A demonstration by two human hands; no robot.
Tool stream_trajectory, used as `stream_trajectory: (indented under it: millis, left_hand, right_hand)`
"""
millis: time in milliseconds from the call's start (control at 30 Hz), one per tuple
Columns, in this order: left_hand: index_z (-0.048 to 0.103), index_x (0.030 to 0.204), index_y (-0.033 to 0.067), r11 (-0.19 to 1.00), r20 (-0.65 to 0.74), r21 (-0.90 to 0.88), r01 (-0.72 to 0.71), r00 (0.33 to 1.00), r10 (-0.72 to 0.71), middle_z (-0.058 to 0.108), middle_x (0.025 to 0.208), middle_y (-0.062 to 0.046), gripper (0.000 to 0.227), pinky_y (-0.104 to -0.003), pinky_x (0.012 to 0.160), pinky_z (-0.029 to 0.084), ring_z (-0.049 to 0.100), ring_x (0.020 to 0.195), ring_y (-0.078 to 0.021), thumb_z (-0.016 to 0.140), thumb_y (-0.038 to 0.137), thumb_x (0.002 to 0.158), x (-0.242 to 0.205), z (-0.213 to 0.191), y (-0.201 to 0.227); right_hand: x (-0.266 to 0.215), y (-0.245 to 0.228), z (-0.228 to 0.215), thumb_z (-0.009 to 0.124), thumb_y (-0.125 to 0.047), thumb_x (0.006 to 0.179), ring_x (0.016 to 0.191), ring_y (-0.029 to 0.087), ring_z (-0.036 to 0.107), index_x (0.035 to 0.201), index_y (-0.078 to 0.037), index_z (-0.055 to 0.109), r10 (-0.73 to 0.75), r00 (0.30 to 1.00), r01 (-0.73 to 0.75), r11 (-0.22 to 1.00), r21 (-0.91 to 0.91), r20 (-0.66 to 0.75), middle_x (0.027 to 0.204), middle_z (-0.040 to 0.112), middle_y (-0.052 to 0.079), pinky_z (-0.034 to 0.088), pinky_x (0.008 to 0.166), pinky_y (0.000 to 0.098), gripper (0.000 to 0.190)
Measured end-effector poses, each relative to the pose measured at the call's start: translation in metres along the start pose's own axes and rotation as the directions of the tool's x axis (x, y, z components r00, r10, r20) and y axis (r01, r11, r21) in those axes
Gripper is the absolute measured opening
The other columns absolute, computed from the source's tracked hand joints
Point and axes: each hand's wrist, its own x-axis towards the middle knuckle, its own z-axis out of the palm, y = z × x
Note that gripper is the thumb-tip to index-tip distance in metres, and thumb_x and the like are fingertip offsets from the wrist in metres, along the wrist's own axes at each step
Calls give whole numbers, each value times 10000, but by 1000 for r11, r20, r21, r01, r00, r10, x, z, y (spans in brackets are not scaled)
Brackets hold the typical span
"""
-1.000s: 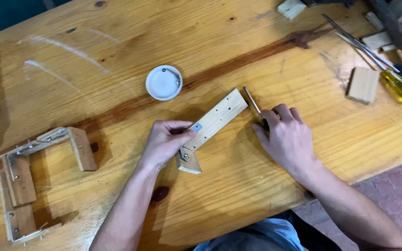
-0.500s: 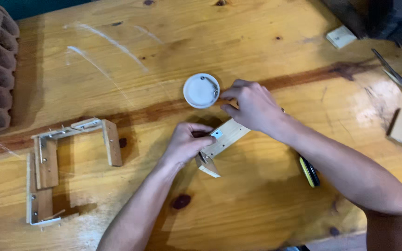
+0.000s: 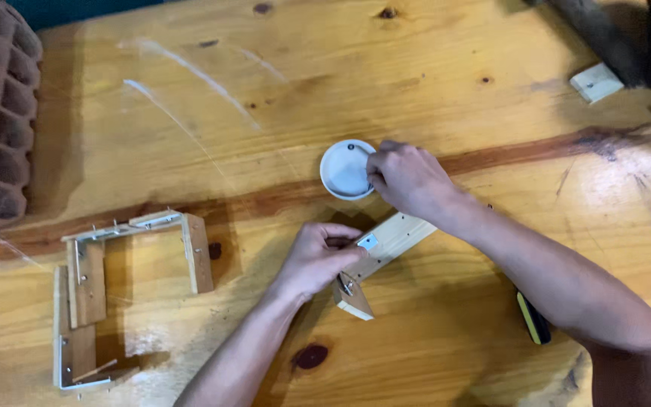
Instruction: The person assembles a wooden frame by attaching metal brackets to wooden pieces using a screwdriver. They secure screws into pre-drilled holes, align the pieces, and tighten the brackets to form a rectangular frame.
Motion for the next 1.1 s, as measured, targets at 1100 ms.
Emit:
stream_trajectory:
  millis: [1100]
  left_hand:
    - [814,989,1,985,53,-111,-131,989,137,774,852,-112,331,-264,720,588,662,793,-126,822,-35,660,-48,32,41]
  right_hand:
    - [-160,-68,-52,680,79,842,800,278,759,822,-59,737,-360,814,502,831,239,-457,887,752,85,602,670,341,150]
